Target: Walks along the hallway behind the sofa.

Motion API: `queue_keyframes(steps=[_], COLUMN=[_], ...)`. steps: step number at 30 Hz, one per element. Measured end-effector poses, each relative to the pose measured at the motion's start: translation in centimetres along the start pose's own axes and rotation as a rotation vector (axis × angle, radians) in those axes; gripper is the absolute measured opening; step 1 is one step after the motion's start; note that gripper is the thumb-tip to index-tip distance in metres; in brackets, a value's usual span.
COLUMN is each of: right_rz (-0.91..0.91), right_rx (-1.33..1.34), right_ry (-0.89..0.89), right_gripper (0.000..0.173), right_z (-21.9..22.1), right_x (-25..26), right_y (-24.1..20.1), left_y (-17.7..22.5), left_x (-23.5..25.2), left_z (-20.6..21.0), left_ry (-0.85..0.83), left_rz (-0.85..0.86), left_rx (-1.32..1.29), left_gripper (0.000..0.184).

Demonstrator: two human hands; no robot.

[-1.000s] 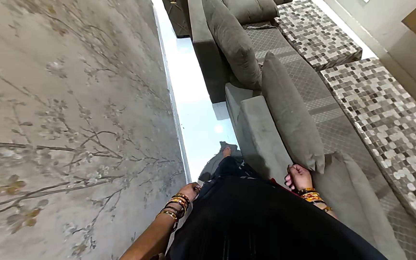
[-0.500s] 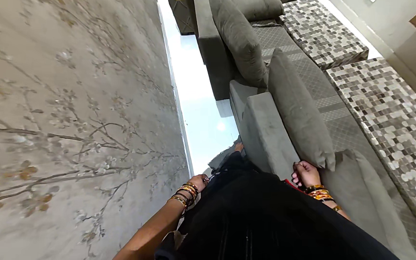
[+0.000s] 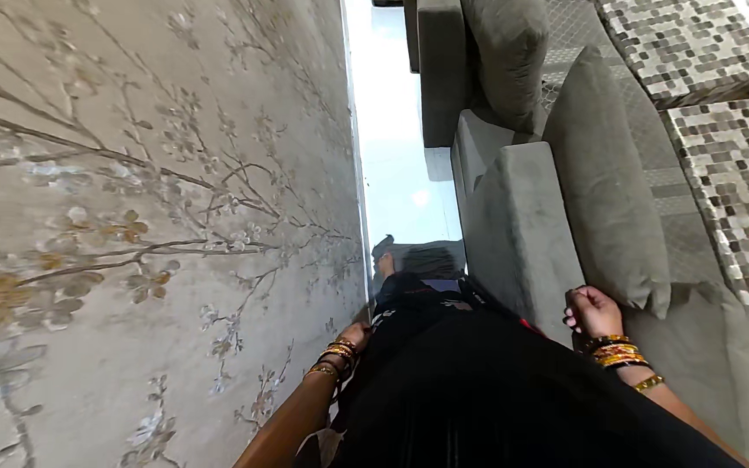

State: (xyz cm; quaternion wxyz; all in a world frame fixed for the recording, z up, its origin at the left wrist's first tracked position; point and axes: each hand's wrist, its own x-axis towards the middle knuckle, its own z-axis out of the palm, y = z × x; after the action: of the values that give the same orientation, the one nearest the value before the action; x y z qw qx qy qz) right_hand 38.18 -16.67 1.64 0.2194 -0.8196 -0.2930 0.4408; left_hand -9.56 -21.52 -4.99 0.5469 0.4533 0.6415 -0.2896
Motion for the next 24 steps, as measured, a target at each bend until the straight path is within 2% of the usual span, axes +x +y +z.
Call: queue_keyframes(steps=[6,10,14,20,24], right_rz=[-0.03,-0.032,-0.037,-0.019,0.003], right_rx=[0.024,-0.019,-0.063,-0.145,-0.394], right_ry=[0.021,0.05,0.067,0.085,0.052], right_gripper=[0.02,0.021,0.023,0.02,0.021], right_z=[0.2,0.4,0.5,1.0,1.5], right_x=[-0.1,-0.1,-0.3,-0.8,-1.8], right_y=[0.5,0.5,0.6,0.2,-1.2], left_y=[-3.4,-3.0,-3.8,-2.7,-0.9], left_x=[-1.7,-3.3,-2.7,-0.2,2.3], left_z=[1.8,1.5,0.4,-4.3,-9.1], left_ry=[0.008,0.022,0.013,-0.065,-0.136], left_rz=[-0.044,-0.098,-0.046,0.024,0.101], left_rx=[-0.129,-0.084,-0.025,0.116,0.245], left_gripper=[0.042,0.042,0.04,0.041,0.041])
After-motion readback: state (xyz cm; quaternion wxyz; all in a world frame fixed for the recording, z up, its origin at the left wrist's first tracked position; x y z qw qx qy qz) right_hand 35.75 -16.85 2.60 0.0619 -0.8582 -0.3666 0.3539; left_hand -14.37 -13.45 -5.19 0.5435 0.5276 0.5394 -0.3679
